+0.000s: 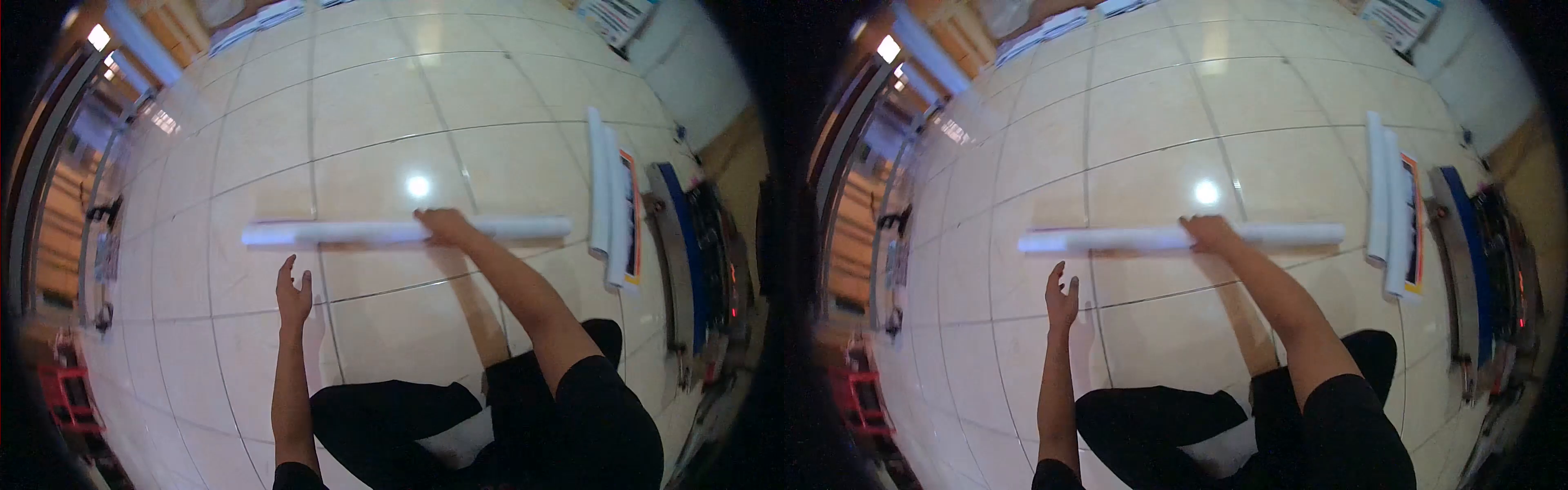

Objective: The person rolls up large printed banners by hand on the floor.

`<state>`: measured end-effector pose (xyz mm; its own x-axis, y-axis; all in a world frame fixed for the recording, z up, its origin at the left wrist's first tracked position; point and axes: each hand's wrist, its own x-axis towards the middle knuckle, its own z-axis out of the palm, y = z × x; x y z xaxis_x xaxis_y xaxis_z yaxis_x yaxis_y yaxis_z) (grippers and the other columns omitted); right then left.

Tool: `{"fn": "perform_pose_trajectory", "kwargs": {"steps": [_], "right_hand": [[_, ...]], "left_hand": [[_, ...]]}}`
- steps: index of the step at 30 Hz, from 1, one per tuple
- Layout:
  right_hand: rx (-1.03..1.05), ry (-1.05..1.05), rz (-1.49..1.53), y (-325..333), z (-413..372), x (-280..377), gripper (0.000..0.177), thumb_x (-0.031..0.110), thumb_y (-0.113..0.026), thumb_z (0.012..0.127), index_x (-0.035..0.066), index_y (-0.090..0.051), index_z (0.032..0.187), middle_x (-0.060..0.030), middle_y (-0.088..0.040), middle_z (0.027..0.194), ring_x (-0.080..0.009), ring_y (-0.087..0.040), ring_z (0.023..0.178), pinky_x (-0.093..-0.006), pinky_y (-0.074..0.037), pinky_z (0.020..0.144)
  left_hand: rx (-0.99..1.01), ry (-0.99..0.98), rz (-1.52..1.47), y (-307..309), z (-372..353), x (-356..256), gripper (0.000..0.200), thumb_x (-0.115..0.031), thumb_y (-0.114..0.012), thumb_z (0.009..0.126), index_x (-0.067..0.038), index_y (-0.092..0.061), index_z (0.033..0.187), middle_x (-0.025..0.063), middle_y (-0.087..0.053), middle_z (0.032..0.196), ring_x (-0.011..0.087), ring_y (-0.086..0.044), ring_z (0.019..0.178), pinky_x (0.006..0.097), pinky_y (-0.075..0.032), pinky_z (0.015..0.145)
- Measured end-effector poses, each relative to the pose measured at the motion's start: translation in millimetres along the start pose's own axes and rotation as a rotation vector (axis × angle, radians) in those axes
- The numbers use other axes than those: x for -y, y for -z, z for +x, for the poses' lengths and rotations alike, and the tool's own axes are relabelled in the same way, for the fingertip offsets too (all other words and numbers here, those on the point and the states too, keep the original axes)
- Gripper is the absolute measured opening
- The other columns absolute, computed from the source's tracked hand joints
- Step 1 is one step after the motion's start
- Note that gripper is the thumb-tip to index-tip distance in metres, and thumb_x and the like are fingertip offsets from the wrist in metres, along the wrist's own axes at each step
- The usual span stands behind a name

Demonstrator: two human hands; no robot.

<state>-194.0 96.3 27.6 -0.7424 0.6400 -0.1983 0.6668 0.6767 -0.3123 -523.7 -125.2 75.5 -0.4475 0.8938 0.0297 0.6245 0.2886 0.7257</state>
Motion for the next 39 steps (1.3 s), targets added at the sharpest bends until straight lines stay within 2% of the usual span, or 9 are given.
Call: {"fn": "perform_pose_trajectory", "kwargs": {"steps": [4,7,9,12,23,30,32,36,39], "right_hand": [[0.098,-0.093,0.078,56,-107,49,0.055,0.033,-0.074,0.074,0.005,-0.052,0.115,-0.0181,-0.065,0.101,-0.0361,-0.065,0.095,-0.0473,-0.052,0.08],[0.169,-0.249,0.076,124,-222,52,0.048,0.031,-0.072,0.074,0.006,-0.053,0.111,-0.0184,-0.066,0.096,-0.0367,-0.066,0.092,-0.0479,-0.052,0.079],[0.137,-0.344,0.058,161,-311,45,0.046,0.03,-0.073,0.073,0.007,-0.054,0.109,-0.018,-0.066,0.095,-0.0369,-0.066,0.091,-0.0481,-0.052,0.078],[0.088,-0.541,0.02,181,-461,41,0.047,0.03,-0.074,0.071,0.008,-0.055,0.108,-0.0163,-0.066,0.092,-0.0365,-0.066,0.087,-0.0483,-0.052,0.075],[-0.589,-1.229,0.033,-44,-759,-25,0.061,0.015,-0.075,0.067,0.009,-0.054,0.124,-0.0103,-0.064,0.105,-0.0288,-0.062,0.098,-0.0445,-0.046,0.088],[-0.424,-1.583,-0.018,-212,-934,-49,0.062,0.025,-0.078,0.067,0.012,-0.058,0.124,-0.0096,-0.059,0.127,-0.0305,-0.048,0.125,-0.0576,-0.028,0.108],[-0.409,-1.795,-0.034,-164,-927,-28,0.069,0.024,-0.078,0.068,0.013,-0.052,0.13,-0.0115,-0.049,0.138,-0.0342,-0.038,0.133,-0.0624,-0.022,0.109],[-0.626,-1.234,0.207,-168,-842,-53,0.075,0.031,-0.076,0.072,0.017,-0.045,0.139,-0.0132,-0.043,0.142,-0.0353,-0.035,0.134,-0.0637,-0.017,0.11],[-0.51,-1.25,0.213,-128,-763,-55,0.07,0.032,-0.072,0.077,0.019,-0.045,0.14,-0.0116,-0.043,0.144,-0.0334,-0.034,0.136,-0.0605,-0.018,0.112]], "left_hand": [[0.024,-0.321,0.541,-45,9,-61,0.099,-0.021,-0.075,0.071,-0.015,-0.019,0.152,0.0222,-0.02,0.153,0.0437,-0.014,0.143,0.0618,-0.013,0.113],[0.157,-0.619,0.617,-82,-8,-144,0.1,-0.021,-0.077,0.068,-0.016,-0.022,0.151,0.0203,-0.022,0.154,0.0399,-0.012,0.145,0.067,-0.011,0.111],[0.247,-1.01,0.614,-117,-22,-192,0.091,-0.019,-0.078,0.066,-0.012,-0.035,0.145,0.0198,-0.04,0.144,0.0361,-0.032,0.138,0.0632,-0.022,0.11],[0.578,-1.283,0.133,-197,-66,-256,0.059,-0.016,-0.078,0.066,-0.004,-0.055,0.12,0.0159,-0.066,0.099,0.0333,-0.064,0.091,0.0454,-0.05,0.084],[0.704,-1.8,0.483,-397,-344,-524,0.045,-0.02,-0.07,0.074,-0.011,-0.056,0.116,0.0091,-0.064,0.097,0.027,-0.064,0.093,0.0424,-0.047,0.085],[0.976,-1.33,0.884,-441,-336,-483,0.049,-0.035,-0.07,0.079,-0.011,-0.056,0.12,0.0115,-0.064,0.111,0.0294,-0.06,0.11,0.0508,-0.041,0.099],[0.903,-1.373,0.779,-436,-339,-484,0.048,-0.036,-0.067,0.081,-0.009,-0.057,0.12,0.0131,-0.065,0.11,0.0295,-0.062,0.106,0.049,-0.043,0.097],[1.028,-1.226,0.652,-435,-358,-497,0.043,-0.031,-0.067,0.082,-0.006,-0.06,0.117,0.0162,-0.067,0.105,0.0316,-0.065,0.097,0.043,-0.048,0.09],[1.027,-0.885,0.124,-447,-378,-490,0.035,-0.024,-0.066,0.084,-0.003,-0.063,0.111,0.0174,-0.067,0.102,0.0329,-0.065,0.096,0.0425,-0.05,0.087]]}}
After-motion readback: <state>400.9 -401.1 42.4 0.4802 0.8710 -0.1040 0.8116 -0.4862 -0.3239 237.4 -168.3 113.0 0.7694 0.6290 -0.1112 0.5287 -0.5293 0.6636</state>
